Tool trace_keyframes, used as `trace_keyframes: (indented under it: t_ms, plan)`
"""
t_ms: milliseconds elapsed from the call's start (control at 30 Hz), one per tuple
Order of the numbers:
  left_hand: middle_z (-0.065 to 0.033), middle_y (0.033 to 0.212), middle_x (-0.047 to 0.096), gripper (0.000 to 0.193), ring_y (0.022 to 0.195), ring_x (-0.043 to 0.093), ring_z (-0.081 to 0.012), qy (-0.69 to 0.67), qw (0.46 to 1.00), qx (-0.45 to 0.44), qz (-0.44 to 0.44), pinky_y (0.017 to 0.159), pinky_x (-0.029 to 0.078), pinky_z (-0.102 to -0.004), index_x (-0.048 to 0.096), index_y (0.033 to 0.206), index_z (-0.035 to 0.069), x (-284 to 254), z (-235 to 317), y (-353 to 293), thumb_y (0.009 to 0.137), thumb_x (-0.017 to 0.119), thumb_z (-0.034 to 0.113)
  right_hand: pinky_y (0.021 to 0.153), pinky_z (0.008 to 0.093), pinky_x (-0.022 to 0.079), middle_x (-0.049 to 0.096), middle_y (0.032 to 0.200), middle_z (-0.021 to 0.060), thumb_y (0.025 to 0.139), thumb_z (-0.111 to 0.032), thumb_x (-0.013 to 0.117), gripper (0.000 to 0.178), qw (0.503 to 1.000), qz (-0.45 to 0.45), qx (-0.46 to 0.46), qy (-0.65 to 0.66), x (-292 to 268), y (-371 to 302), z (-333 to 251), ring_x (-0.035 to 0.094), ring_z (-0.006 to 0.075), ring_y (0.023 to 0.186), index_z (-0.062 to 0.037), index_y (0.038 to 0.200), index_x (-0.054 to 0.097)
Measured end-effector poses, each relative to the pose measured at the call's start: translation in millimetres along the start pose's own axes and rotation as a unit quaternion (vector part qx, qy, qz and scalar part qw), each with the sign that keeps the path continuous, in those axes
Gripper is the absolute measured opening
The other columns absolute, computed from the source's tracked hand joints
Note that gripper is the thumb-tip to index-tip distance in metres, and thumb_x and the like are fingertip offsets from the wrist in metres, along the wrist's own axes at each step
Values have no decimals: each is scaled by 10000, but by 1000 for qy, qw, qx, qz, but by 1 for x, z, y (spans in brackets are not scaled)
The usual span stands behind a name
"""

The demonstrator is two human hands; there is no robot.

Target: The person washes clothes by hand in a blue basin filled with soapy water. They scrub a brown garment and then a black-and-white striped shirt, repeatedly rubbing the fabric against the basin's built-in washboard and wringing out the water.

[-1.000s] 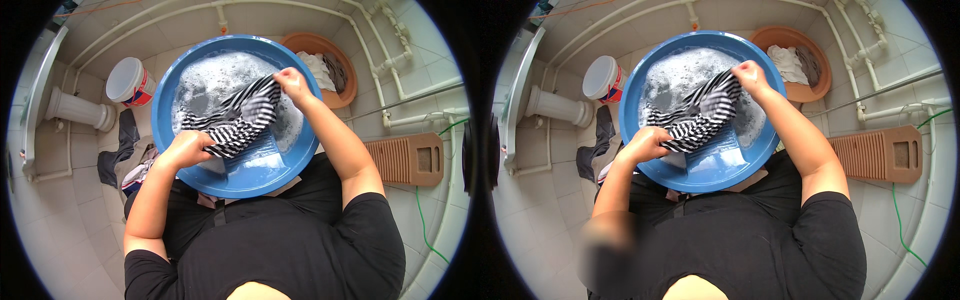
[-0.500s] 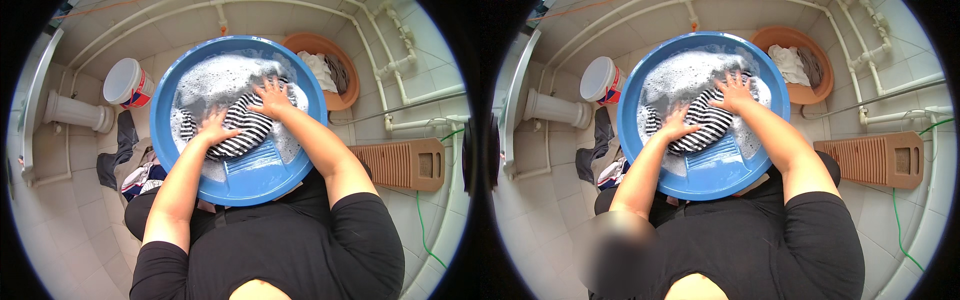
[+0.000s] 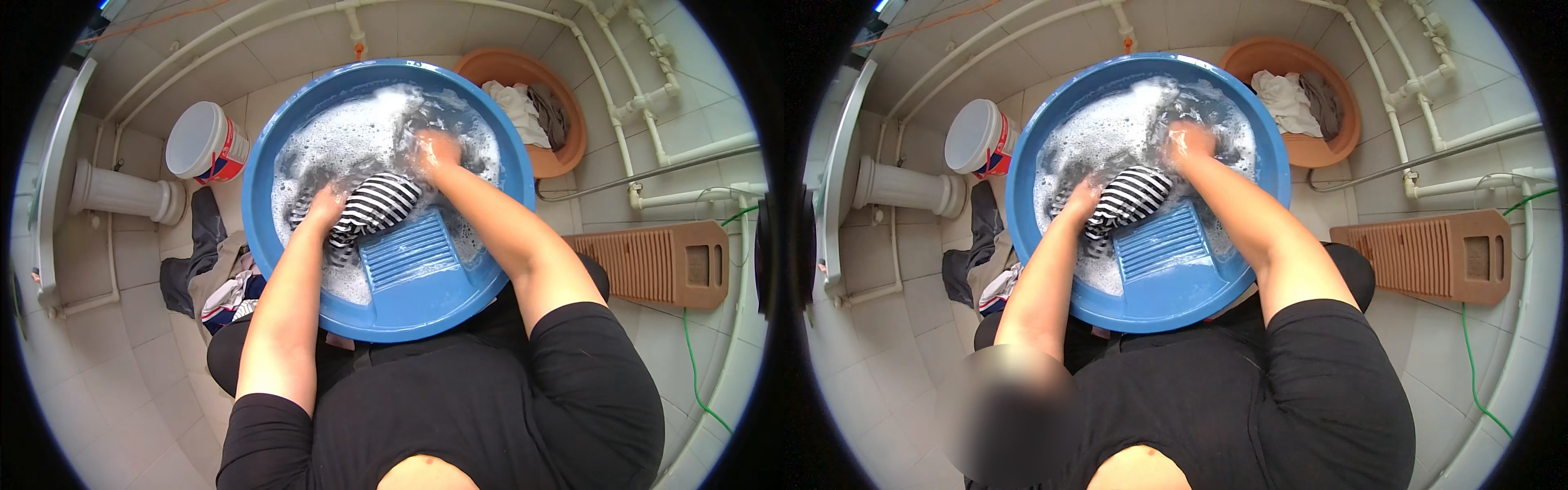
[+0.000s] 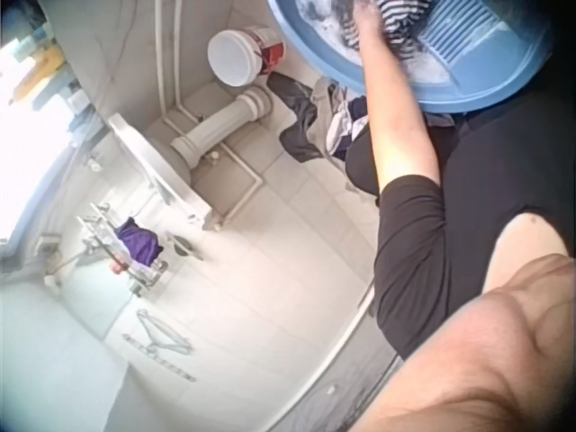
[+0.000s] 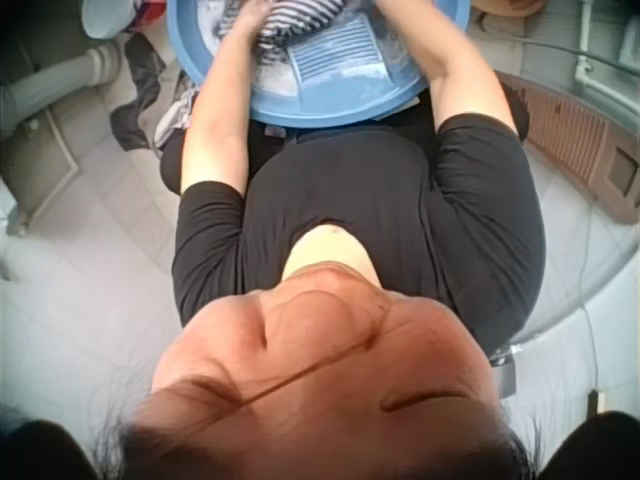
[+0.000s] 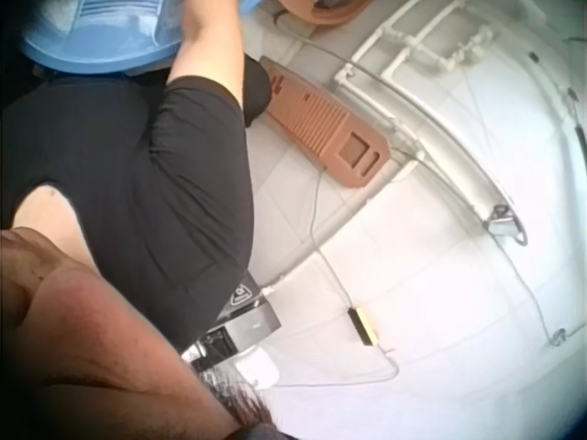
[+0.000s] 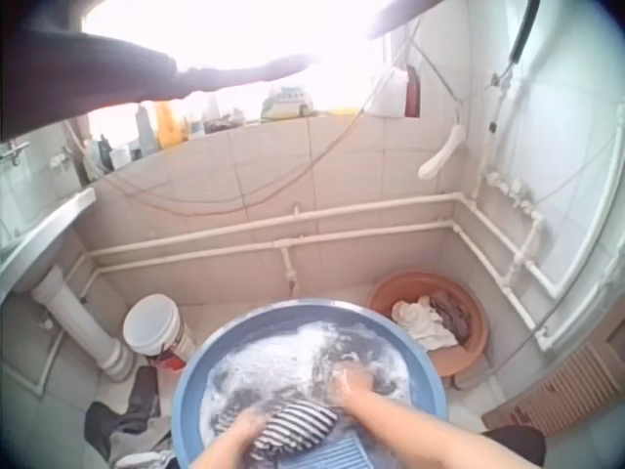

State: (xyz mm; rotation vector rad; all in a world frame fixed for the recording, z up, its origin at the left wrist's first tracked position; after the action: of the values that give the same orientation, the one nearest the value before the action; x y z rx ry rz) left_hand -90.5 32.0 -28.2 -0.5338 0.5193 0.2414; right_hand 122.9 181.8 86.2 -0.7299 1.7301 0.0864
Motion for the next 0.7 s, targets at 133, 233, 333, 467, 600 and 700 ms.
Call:
trace_keyframes:
  t_ms: [133, 233, 333, 467, 600, 700]
  plan:
    - [-199, 1336, 399, 740, 1251, 358, -346, 266, 963, 26, -27, 1039, 279, -401, 324, 1363, 152, 7, 78, -41, 716, 651, 299, 721, 334, 474, 650, 890, 122, 703, -200, 599, 306, 908, 50, -58, 411, 18, 3, 0, 622, 250, 827, -62, 975, 617]
    - [-210, 1335, 379, 833, 1256, 328, -374, 176, 974, 135, -54, 1053, 251, -406, 318, 1361, 141, 15, 79, -57, 651, 689, 370, 711, 292, 486, 624, 862, 80, 741, -89, 584, 197, 576, -85, -77, 809, -12, -27, -39, 600, 173, 759, -5, 919, 581]
    - [-218, 1162, 525, 703, 1095, 493, -348, 230, 966, 112, -37, 948, 364, -408, 444, 1237, 75, 10, 98, -72, 618, 690, 299, 722, 345, 503, 640, 831, 100, 794, -213, 522, 217, 434, -171, -70, 882, -30, -43, -45, 614, 213, 742, -25, 872, 595]
    - [-136, 916, 648, 429, 873, 612, -249, 107, 987, 117, 11, 805, 434, -334, 566, 1079, 57, -16, 105, -95, 693, 667, 215, 705, 358, 499, 635, 750, 96, 834, -316, 489, 287, 425, -152, -74, 889, -54, -63, -22, 603, 217, 693, -62, 756, 597]
    - [-8, 912, 610, 231, 812, 552, -90, -245, 960, 66, -118, 744, 416, -229, 602, 1006, 46, -40, 85, -99, 795, 571, 135, 679, 318, 482, 628, 732, 81, 833, -328, 549, 291, 596, -139, -18, 791, -44, -69, 11, 590, 183, 685, -73, 699, 589]
    - [-77, 1016, 613, 335, 917, 582, -140, -469, 858, 116, -173, 839, 443, -276, 557, 1123, -8, -45, 103, -122, 815, 498, 110, 734, 297, 459, 591, 826, 73, 738, -357, 671, 422, 826, -138, 19, 546, -21, -60, 39, 569, 164, 818, -16, 967, 575]
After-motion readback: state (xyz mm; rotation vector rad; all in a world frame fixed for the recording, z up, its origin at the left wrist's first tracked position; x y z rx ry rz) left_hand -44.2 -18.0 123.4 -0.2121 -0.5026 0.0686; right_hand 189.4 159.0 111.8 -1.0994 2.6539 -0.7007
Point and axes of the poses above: each hand's wrist, its own y-axis towards the middle knuckle, its own x-axis out of the palm, z = x × y, the point moved 1 cm from there along y, towards the middle knuckle
